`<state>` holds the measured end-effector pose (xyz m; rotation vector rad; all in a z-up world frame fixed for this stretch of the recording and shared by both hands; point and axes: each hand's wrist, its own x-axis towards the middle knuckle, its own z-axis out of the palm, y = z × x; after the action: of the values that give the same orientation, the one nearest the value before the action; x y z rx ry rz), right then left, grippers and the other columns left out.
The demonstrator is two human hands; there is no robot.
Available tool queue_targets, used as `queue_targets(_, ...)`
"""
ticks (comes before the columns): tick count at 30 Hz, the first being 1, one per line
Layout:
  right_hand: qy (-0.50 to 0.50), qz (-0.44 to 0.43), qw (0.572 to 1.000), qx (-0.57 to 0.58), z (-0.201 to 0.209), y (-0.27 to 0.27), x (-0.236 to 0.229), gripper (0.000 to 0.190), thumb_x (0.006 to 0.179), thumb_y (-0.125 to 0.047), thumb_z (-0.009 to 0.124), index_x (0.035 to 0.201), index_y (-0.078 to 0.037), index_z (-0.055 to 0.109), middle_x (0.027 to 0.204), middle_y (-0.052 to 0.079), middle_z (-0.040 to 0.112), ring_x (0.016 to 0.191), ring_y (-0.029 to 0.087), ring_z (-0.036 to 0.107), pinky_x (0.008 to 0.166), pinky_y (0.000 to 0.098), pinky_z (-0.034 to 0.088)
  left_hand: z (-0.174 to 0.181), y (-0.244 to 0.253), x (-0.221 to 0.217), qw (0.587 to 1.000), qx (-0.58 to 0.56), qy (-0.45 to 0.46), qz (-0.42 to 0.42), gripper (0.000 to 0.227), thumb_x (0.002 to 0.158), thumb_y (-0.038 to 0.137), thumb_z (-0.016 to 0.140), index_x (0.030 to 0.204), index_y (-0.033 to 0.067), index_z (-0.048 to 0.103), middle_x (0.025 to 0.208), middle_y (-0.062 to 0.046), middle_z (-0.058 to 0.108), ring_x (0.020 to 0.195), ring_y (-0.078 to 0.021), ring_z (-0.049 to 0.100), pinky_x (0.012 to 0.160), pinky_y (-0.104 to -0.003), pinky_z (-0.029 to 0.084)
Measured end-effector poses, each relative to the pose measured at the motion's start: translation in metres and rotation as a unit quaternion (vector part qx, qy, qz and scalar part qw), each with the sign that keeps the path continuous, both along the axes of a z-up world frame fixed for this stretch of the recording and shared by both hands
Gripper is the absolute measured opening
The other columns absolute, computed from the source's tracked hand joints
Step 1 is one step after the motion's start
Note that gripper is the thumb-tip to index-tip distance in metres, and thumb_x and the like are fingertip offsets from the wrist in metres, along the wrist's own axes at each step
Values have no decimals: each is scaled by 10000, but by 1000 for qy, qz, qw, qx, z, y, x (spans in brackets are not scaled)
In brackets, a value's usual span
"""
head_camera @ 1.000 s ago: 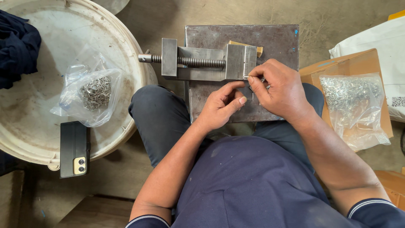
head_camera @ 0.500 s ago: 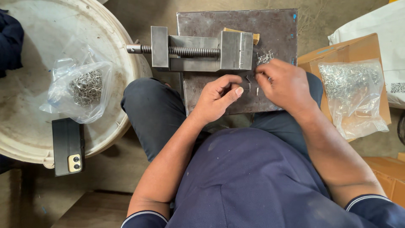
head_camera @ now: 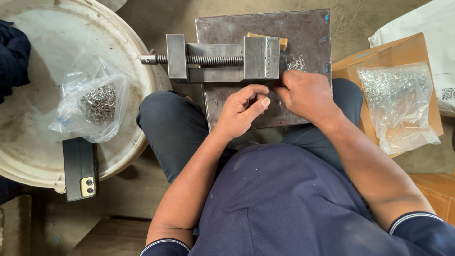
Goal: The person sits on the floor and uses a bench vise to hold a metal piece while assembling small screws. They pick up screws from a plastic bag and the work surface, then insert them into the metal piece held in the vise.
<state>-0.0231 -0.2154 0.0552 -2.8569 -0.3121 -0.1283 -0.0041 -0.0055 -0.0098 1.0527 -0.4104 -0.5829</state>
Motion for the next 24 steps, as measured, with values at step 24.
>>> queue_targets(24,91,37,932,350,11,0,-26,119,939,-101,728,1023,-21,703,919,50,685,739,113,637,646,262,508,18,5,4,973,156,-168,-32,216,1015,222,640,927,25,663,715,-62,556,654,-140,516,614,-321,452)
